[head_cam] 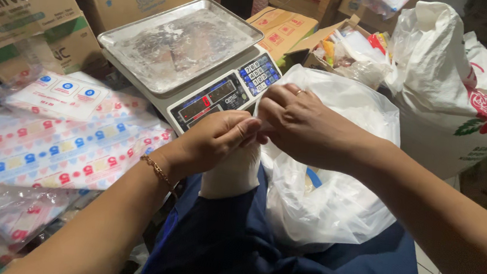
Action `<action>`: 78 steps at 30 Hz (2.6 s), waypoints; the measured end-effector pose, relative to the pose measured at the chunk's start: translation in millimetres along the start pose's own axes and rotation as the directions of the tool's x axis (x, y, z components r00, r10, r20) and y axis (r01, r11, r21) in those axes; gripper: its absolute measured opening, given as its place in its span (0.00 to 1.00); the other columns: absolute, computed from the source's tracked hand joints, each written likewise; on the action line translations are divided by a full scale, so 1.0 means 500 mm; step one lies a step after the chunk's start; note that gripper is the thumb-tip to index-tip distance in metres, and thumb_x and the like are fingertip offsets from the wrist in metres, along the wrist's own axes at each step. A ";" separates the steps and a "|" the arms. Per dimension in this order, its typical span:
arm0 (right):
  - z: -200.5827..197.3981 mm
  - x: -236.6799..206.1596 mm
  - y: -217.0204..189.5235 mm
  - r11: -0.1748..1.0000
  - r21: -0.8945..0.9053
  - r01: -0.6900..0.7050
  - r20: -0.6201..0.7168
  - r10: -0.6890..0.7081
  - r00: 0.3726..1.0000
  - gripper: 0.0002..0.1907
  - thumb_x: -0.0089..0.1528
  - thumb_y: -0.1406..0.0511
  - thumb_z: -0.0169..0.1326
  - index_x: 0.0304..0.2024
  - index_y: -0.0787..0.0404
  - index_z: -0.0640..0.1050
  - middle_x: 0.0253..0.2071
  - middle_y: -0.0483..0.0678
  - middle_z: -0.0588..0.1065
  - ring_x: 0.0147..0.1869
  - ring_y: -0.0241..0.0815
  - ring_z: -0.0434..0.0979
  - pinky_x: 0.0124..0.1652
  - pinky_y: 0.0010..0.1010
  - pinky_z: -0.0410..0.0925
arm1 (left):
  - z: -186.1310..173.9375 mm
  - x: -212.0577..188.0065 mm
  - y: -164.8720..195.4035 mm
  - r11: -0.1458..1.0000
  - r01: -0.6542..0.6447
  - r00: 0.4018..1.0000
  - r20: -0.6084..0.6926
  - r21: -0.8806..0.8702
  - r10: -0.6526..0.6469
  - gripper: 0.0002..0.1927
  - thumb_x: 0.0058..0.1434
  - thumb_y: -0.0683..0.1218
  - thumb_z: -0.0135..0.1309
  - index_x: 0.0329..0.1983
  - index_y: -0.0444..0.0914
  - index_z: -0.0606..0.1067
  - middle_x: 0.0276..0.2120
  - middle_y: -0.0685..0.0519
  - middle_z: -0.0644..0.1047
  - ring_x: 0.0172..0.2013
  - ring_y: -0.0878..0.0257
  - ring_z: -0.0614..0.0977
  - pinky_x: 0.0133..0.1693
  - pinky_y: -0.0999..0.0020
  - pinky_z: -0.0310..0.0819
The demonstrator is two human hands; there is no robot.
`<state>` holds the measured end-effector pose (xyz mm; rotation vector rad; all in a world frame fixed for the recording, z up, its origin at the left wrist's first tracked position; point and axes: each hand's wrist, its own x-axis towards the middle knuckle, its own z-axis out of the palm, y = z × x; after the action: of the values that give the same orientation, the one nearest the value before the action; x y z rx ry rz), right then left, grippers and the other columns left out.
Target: The person scoops rice from a large sack into small plastic bags using a blue scoop, weighs each bag on a digital scale, and ties the bags shut. The process is repeated multiple times in a cluttered storage area.
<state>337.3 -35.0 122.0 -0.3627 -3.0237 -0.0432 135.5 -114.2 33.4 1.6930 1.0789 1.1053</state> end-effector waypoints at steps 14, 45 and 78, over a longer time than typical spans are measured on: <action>0.071 -0.053 0.035 0.103 0.990 -0.092 0.052 0.335 0.941 0.19 0.73 0.56 0.48 0.32 0.62 0.74 0.25 0.42 0.66 0.30 0.32 0.62 0.33 0.26 0.60 | -0.057 0.005 0.109 0.873 -0.111 0.994 0.046 0.475 0.101 0.16 0.64 0.55 0.55 0.38 0.38 0.79 0.43 0.49 0.74 0.44 0.61 0.76 0.47 0.68 0.72; 0.038 0.009 0.080 0.026 0.999 0.029 -0.031 0.118 0.993 0.15 0.68 0.69 0.54 0.57 0.63 0.78 0.47 0.49 0.77 0.48 0.34 0.78 0.48 0.27 0.73 | -0.051 0.062 0.155 0.916 -0.074 0.996 0.013 -0.395 0.086 0.12 0.65 0.50 0.62 0.43 0.38 0.78 0.37 0.56 0.79 0.41 0.70 0.79 0.46 0.74 0.74; 0.127 0.047 -0.082 0.604 0.774 -0.189 -0.334 0.644 0.688 0.08 0.62 0.64 0.60 0.36 0.62 0.77 0.33 0.47 0.76 0.34 0.37 0.77 0.37 0.31 0.71 | 0.046 0.028 -0.026 0.989 0.098 0.731 -0.666 -0.110 -0.146 0.04 0.67 0.43 0.50 0.40 0.36 0.72 0.35 0.56 0.77 0.37 0.71 0.76 0.41 0.73 0.73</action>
<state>299.1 -66.8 60.7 -0.8211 -2.0188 0.8371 157.8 -101.3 18.3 1.1403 1.5465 1.7120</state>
